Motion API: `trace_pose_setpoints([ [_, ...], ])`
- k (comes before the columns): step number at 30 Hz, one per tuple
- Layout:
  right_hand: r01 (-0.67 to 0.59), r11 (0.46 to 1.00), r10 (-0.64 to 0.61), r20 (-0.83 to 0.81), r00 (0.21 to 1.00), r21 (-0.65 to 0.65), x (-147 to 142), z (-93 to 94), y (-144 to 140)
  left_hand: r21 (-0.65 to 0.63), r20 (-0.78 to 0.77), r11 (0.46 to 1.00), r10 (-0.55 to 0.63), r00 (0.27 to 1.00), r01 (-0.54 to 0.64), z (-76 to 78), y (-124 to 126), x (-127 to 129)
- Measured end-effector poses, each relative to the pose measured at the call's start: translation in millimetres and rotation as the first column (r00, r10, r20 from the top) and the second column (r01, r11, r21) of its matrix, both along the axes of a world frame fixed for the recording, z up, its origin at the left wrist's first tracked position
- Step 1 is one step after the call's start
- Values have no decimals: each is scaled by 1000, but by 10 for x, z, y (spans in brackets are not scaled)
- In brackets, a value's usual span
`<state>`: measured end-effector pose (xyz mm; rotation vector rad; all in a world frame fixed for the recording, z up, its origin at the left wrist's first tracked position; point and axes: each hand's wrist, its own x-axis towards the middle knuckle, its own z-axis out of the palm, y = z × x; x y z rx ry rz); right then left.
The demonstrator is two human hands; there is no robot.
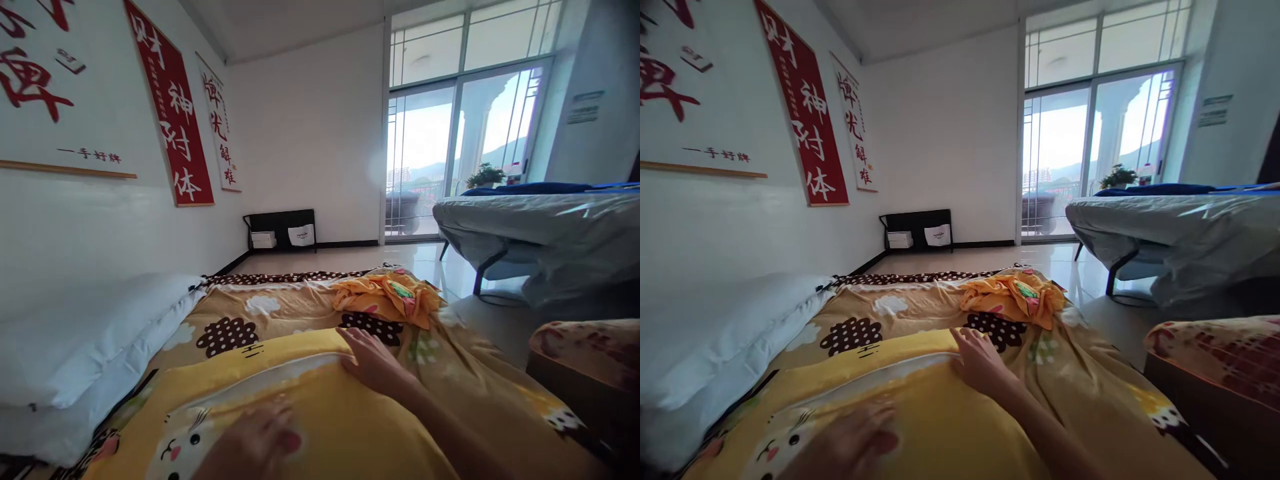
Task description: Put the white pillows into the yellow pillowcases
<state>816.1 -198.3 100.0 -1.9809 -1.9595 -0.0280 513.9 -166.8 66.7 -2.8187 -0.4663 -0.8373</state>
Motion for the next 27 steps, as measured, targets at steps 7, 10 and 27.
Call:
trace_pose_setpoints([
  [7,102,993,-100,45,994,-64,-67,-230,483,-385,-248,909,66,967,-161,70,-123,1193],
  [10,210,977,-211,-20,977,-30,177,-428,439,-408,-268,890,95,959,-203,-147,-141,1305],
  [27,453,871,-429,-155,890,191,569,-372,207,-147,-656,953,106,747,-264,-76,223,2482],
])
